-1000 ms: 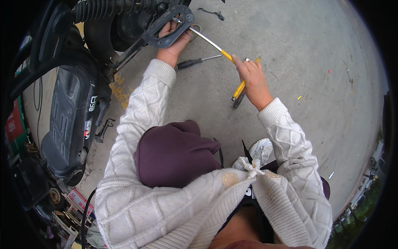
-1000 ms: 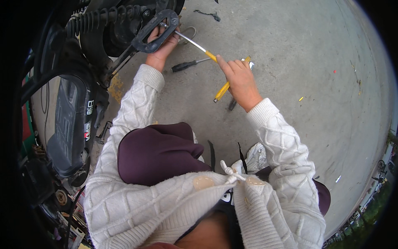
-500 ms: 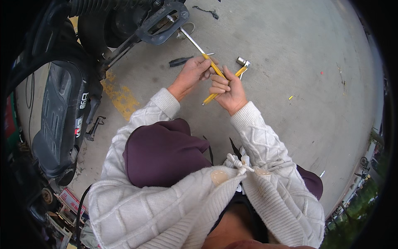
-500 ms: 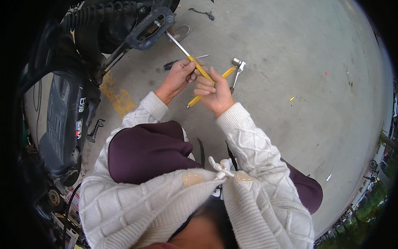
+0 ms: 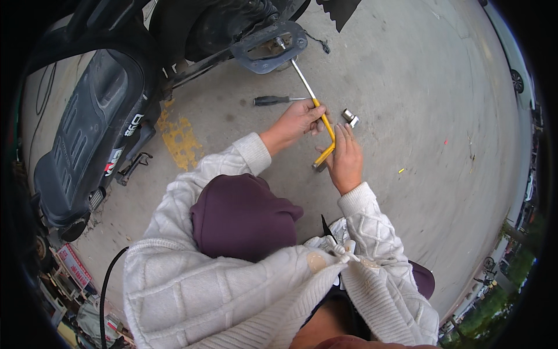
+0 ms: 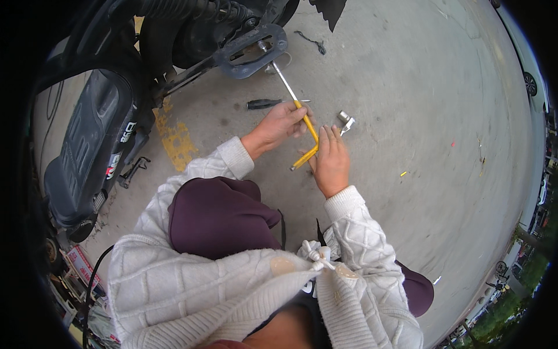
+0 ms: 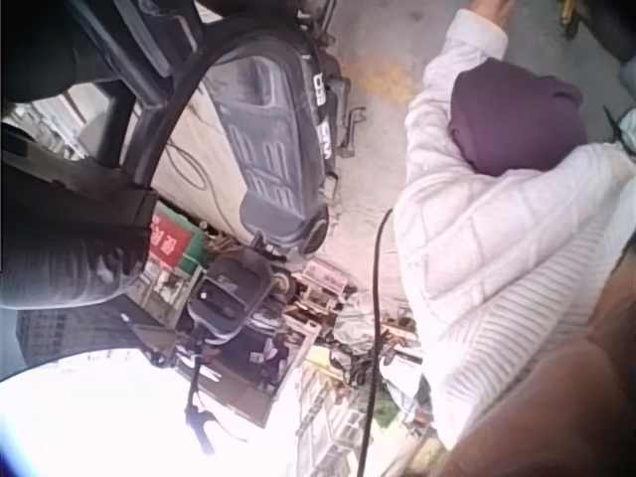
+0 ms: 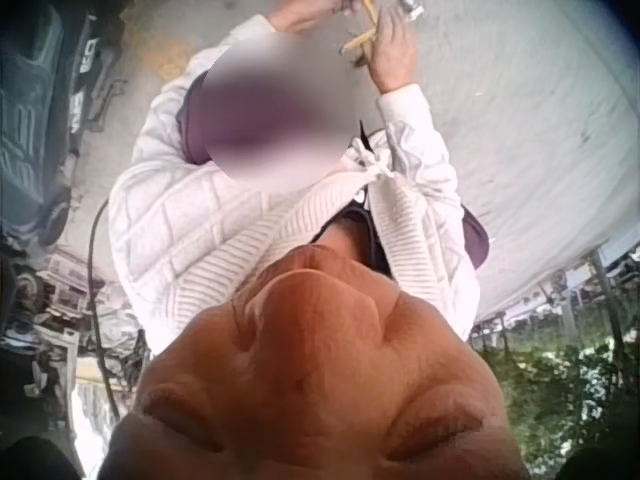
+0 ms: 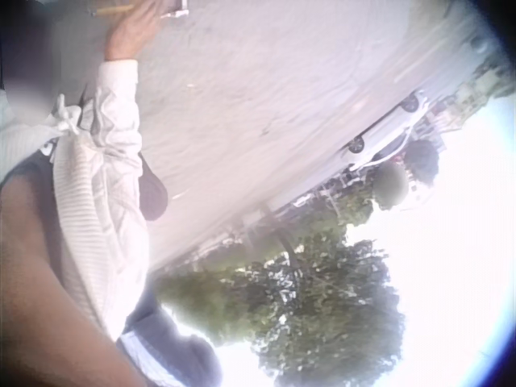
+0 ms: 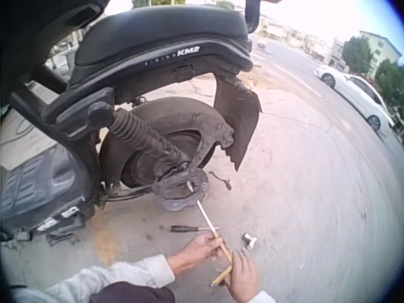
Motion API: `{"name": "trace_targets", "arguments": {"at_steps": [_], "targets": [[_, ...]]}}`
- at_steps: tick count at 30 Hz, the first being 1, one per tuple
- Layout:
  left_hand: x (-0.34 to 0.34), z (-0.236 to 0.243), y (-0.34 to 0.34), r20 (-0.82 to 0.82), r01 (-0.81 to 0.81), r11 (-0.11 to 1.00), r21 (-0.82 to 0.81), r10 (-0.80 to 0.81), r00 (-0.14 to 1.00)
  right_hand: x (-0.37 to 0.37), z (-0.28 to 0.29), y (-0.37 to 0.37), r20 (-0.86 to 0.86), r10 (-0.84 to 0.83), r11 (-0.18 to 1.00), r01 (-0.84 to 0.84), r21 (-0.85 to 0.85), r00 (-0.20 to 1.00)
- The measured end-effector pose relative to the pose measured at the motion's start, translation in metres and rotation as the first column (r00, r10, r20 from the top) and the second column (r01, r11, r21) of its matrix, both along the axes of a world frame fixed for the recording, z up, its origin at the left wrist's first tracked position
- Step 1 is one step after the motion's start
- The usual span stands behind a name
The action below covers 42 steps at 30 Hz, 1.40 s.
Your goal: The person removes the rear fender of a scooter, then uses a ratchet, screwdriver, and T-wrench to detach and adjust the rear brake assembly. They manipulate brake cables and fasteners while seated on a low stool.
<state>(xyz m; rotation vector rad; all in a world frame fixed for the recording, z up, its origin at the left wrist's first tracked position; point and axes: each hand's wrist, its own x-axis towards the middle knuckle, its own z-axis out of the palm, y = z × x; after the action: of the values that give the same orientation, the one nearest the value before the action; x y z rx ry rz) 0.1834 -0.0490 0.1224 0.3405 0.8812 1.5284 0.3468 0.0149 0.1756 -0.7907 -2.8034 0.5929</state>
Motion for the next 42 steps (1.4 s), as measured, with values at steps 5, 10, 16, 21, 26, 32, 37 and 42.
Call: {"name": "trace_targets", "arguments": {"at_steps": [5,10,16,21,26,32,37,42], "targets": [[-0.008,0.012,0.003,0.006,0.079,0.996,0.049,-0.079,0.997,-0.003,0.008,-0.004,0.034,-0.585,-0.145,-0.063,-0.987,0.81],[-0.013,0.021,0.005,0.022,0.111,0.993,0.051,-0.112,0.993,0.001,0.009,0.008,0.263,-0.57,-0.313,0.091,-0.945,0.779],[-0.007,0.024,0.007,0.03,0.038,0.999,0.015,-0.038,0.999,0.01,0.024,-0.003,-0.041,-0.405,0.825,0.345,-0.447,0.913],[-0.005,0.023,0.006,-0.003,0.044,0.999,-0.004,-0.044,0.999,0.005,0.013,-0.013,-0.096,0.019,0.983,-0.001,0.186,0.995],[-0.008,0.024,0.005,0.03,-0.008,0.999,-0.036,0.009,0.999,0.008,-0.019,0.005,0.071,-0.683,-0.2,-0.093,-0.975,0.727],[-0.011,0.023,0.002,-0.055,-0.002,0.996,-0.084,-0.002,0.998,0.005,-0.006,0.01,0.347,-0.525,-0.352,0.173,-0.92,0.777],[-0.007,0.024,0.003,-0.066,-0.024,0.995,-0.102,0.017,0.998,0.015,0.017,-0.008,0.055,-0.043,0.933,0.02,0.361,0.998],[-0.01,0.028,0.002,-0.087,-0.002,0.995,-0.102,-0.007,0.996,0.014,0.003,-0.014,-0.065,0.004,0.996,0.002,0.089,0.998]]}}
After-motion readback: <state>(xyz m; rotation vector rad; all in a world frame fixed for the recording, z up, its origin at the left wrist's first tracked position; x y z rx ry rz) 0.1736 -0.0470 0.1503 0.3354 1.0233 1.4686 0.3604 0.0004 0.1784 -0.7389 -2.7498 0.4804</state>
